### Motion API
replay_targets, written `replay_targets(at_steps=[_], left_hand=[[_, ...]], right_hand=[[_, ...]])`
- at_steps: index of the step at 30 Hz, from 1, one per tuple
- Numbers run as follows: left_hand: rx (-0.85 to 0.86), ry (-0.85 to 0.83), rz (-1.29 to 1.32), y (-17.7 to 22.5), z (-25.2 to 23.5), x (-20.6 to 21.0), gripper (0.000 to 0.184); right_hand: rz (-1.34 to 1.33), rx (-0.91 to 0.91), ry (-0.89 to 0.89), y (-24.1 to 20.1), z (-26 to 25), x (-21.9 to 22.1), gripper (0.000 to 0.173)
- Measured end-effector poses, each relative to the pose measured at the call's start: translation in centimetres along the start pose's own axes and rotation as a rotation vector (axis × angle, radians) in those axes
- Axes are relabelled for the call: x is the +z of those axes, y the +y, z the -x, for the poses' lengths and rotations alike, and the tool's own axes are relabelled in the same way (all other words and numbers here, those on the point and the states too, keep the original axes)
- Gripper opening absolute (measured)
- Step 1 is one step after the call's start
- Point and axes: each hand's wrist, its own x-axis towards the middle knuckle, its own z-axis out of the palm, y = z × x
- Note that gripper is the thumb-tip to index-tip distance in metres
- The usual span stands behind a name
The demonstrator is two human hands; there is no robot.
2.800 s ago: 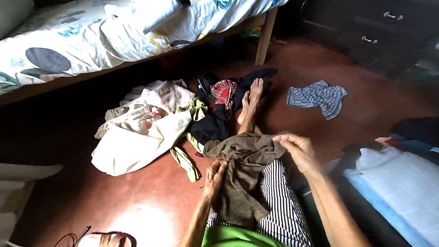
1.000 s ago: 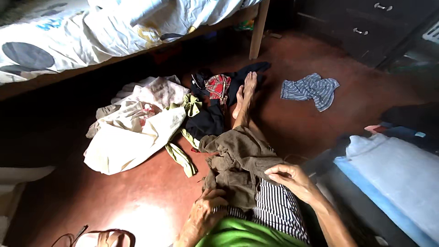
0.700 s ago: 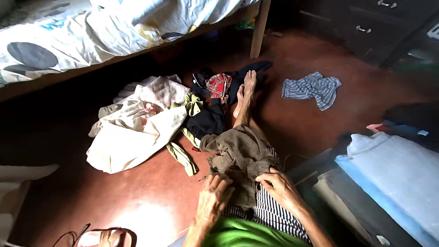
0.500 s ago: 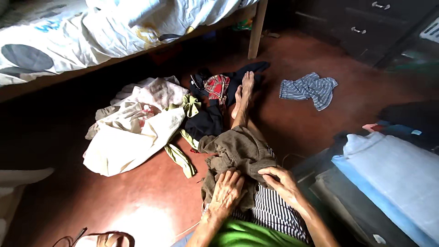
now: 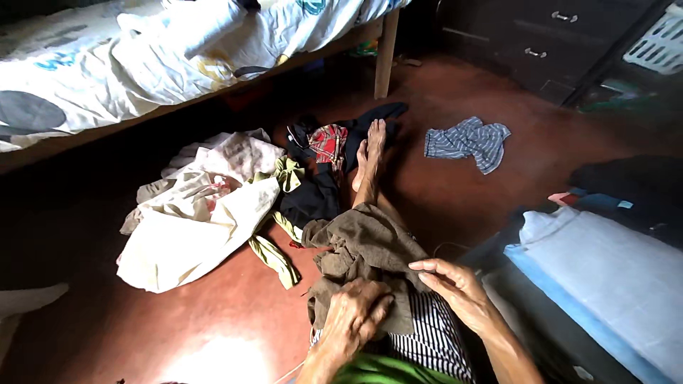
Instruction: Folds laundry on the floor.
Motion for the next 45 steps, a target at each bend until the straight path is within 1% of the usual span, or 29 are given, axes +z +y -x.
replay_targets(at_steps=[2,3,4,6,8,10,11,13,15,16,17,18,19,21,23,24,25,26,27,28,29,30,31,33,36,38,40,43,45], left_hand=[[-0.119,-0.246,0.038,-0.7,0.0,0.3,0.024],[-0.124,-0.306,0.015,-0.9,-0.1,0.4,0.022],[-0.099,-0.316,-0.028,-0.7,-0.2,0.5,0.02],[0.001,-0.209,-0.118,0.2,-0.6,-0.2,0.019],[0.092,-0.065,-0.106,1.2,-1.3,-1.5,0.021],[0.134,-0.001,0.122,2.0,-1.8,-2.7,0.023],[0.131,-0.008,0.267,2.2,-1.8,-2.8,0.022],[0.029,-0.156,0.468,2.0,-1.5,-2.4,0.02],[-0.11,-0.391,0.396,0.7,-0.8,-1.4,0.021],[-0.138,-0.478,0.32,0.2,-0.6,-1.0,0.022],[-0.139,-0.526,0.281,0.0,-0.5,-0.7,0.021],[-0.112,-0.528,0.286,0.2,-0.4,-0.8,0.02],[-0.077,-0.498,0.317,0.7,-0.5,-1.1,0.017],[0.002,-0.361,0.461,2.0,-0.8,-1.9,0.013],[0.05,-0.261,0.749,2.5,-1.1,-2.3,0.01],[0.034,-0.259,0.868,2.3,-1.1,-2.2,0.009],[-0.005,-0.279,0.888,1.8,-0.8,-1.9,0.009],[-0.054,-0.305,0.782,1.0,-0.4,-1.6,0.012],[-0.099,-0.339,0.575,0.2,0.1,-1.4,0.014],[-0.129,-0.362,0.354,-0.2,0.5,-1.0,0.017],[-0.135,-0.366,0.224,-0.5,0.9,-0.6,0.019],[-0.126,-0.345,0.197,-0.7,1.1,-0.4,0.019],[-0.112,-0.321,0.237,-0.6,1.1,-0.5,0.019],[-0.069,-0.262,0.339,-0.1,0.5,-1.0,0.018],[0.045,-0.251,0.424,1.0,-1.0,-1.5,0.019],[0.125,-0.305,0.624,1.6,-2.2,-1.6,0.016],[0.109,-0.322,0.744,1.5,-2.8,-1.3,0.015],[-0.03,-0.171,0.534,0.1,-2.9,-0.5,0.016],[-0.061,-0.09,0.468,-0.6,-2.8,0.2,0.016]], right_hand=[[-0.015,0.041,-0.016,-0.3,-0.4,0.2,0.023],[-0.029,0.067,-0.029,-0.4,-0.6,0.2,0.024],[-0.043,0.087,-0.04,-0.4,-0.8,0.2,0.026],[-0.065,0.097,-0.055,-0.4,-0.8,0.2,0.027],[-0.083,0.074,-0.034,-0.4,-0.7,0.3,0.025],[-0.108,0.023,-0.027,-0.2,-0.8,0.4,0.023],[-0.108,0.003,-0.025,0.0,-0.9,0.3,0.021],[-0.09,0.002,-0.003,0.2,-0.9,0.4,0.019],[-0.109,0.018,-0.003,0.4,-1.0,0.6,0.019],[-0.117,0.024,-0.008,0.4,-0.9,0.6,0.019],[-0.122,0.027,-0.007,0.3,-0.9,0.6,0.019],[-0.132,0.028,-0.002,0.2,-0.8,0.7,0.02],[-0.149,0.038,0.004,0.1,-0.7,0.7,0.02],[-0.192,0.086,0.005,-0.1,-0.5,0.6,0.021],[-0.209,0.147,-0.019,-0.2,-0.5,0.6,0.032],[-0.193,0.172,-0.04,-0.2,-0.5,0.5,0.038],[-0.131,0.184,-0.058,-0.1,-0.5,0.4,0.042],[-0.013,0.175,-0.061,0.1,-0.5,0.4,0.044],[0.143,0.155,-0.056,0.4,-0.5,0.3,0.042],[0.295,0.127,-0.052,0.4,-0.5,0.0,0.038],[0.413,0.088,-0.041,0.4,-0.4,-0.2,0.033],[0.474,0.048,-0.017,0.4,-0.5,-0.4,0.03],[0.474,0.029,0.006,0.4,-0.6,-0.5,0.028],[0.35,0.035,0.048,0.3,-1.0,-0.6,0.026],[0.015,0.034,0.088,-0.5,-1.8,0.5,0.021],[-0.111,0.047,0.05,-1.0,-2.2,1.4,0.021],[-0.155,0.046,-0.035,-1.1,-2.3,1.8,0.022],[-0.207,0.07,-0.127,-0.9,-2.3,2.0,0.027],[-0.229,0.111,-0.156,-1.0,-2.2,2.0,0.029]])
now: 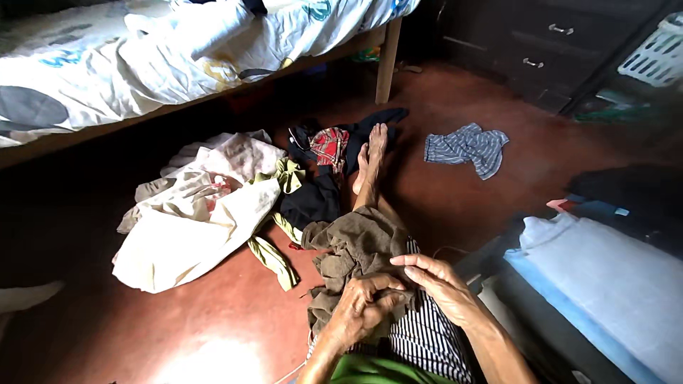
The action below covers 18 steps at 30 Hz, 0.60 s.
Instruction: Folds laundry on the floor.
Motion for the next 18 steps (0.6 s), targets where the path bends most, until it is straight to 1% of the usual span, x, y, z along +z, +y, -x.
replay_targets(at_steps=[2,5,8,11,14,16,18], left_hand=[[0.034,0.07,-0.018,-0.5,0.1,0.4,0.015],[0.076,0.126,-0.009,-0.8,0.5,0.9,0.013],[0.038,0.133,0.061,-0.8,1.4,1.4,0.012],[0.022,0.183,0.06,-1.0,2.1,2.0,0.013],[0.108,0.282,-0.052,-1.4,1.9,2.2,0.014],[0.119,0.271,-0.087,-1.4,1.3,1.6,0.017],[0.092,0.217,0.006,-1.5,0.5,0.9,0.017]], right_hand=[[-0.025,0.025,-0.01,-0.1,0.1,0.0,0.03],[-0.063,0.0,-0.006,0.2,0.2,0.0,0.033],[-0.096,0.016,0.01,0.1,0.3,-0.2,0.039],[-0.084,-0.023,0.057,0.4,0.4,-0.2,0.035],[0.006,-0.089,0.068,0.9,0.6,-0.2,0.031],[0.044,-0.104,0.041,0.9,0.6,-0.2,0.03],[0.054,-0.117,0.018,0.6,0.6,0.0,0.029]])
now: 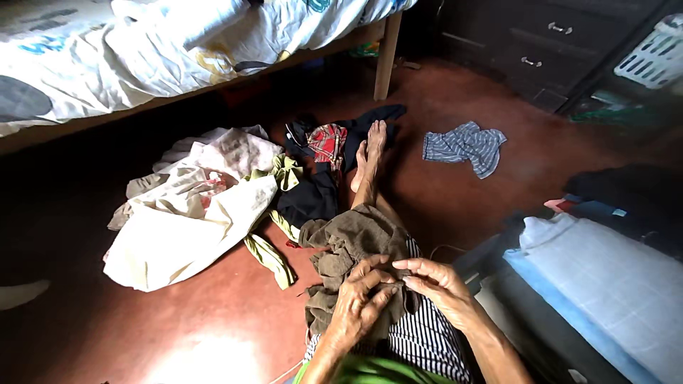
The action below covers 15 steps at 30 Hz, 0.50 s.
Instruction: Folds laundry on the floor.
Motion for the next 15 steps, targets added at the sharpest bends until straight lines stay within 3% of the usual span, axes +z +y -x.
replay_targets(at_steps=[4,10,15], left_hand=[[-0.03,0.008,0.105,-0.4,-0.6,-0.1,0.011],[-0.041,-0.038,0.063,-0.2,-0.4,0.1,0.013],[-0.083,-0.037,0.06,0.1,-0.3,0.0,0.012]], right_hand=[[0.047,0.045,0.043,-0.6,0.0,-0.1,0.034],[0.531,-0.049,0.124,0.7,0.4,0.0,0.026],[0.771,-0.093,0.127,0.8,0.4,0.2,0.022]])
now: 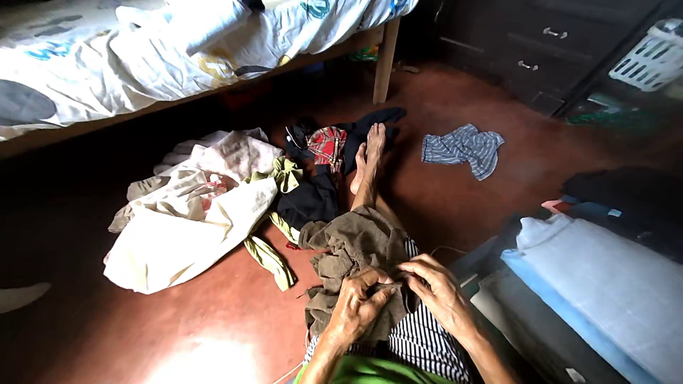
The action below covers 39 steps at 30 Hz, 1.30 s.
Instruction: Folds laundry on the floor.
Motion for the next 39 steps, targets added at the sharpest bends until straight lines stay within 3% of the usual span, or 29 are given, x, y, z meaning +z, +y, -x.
replay_targets(at_steps=[5,8,11,15,21,28,34,39], left_hand=[[0.043,0.041,-0.076,-0.1,0.0,-0.4,0.013],[0.138,0.002,-0.233,0.7,0.3,-0.5,0.018],[0.136,-0.104,-0.055,2.1,0.1,-0.3,0.014],[0.047,0.086,-0.021,0.6,-0.2,0.5,0.014],[-0.032,0.165,-0.014,-0.5,-0.4,1.0,0.013],[-0.11,-0.028,-0.226,-0.9,1.6,-0.7,0.029],[0.025,0.054,-0.256,-0.8,3.1,-0.7,0.03],[0.14,0.086,-0.584,-1.2,0.8,-0.8,0.021]], right_hand=[[-0.111,-0.057,0.065,0.6,-0.2,0.0,0.019],[-0.212,0.019,0.032,0.5,-0.5,-0.1,0.018],[-0.375,0.102,-0.022,0.0,-0.9,0.1,0.017],[-0.643,0.169,-0.067,-1.0,-0.8,0.3,0.019],[-0.714,0.151,-0.116,-0.6,-0.1,0.6,0.024],[-0.62,-0.016,0.087,1.1,-0.8,-0.8,0.015],[-0.597,-0.081,-0.006,2.7,-1.2,-3.2,0.015],[-0.599,-0.083,-0.013,2.7,-1.1,-3.3,0.015]])
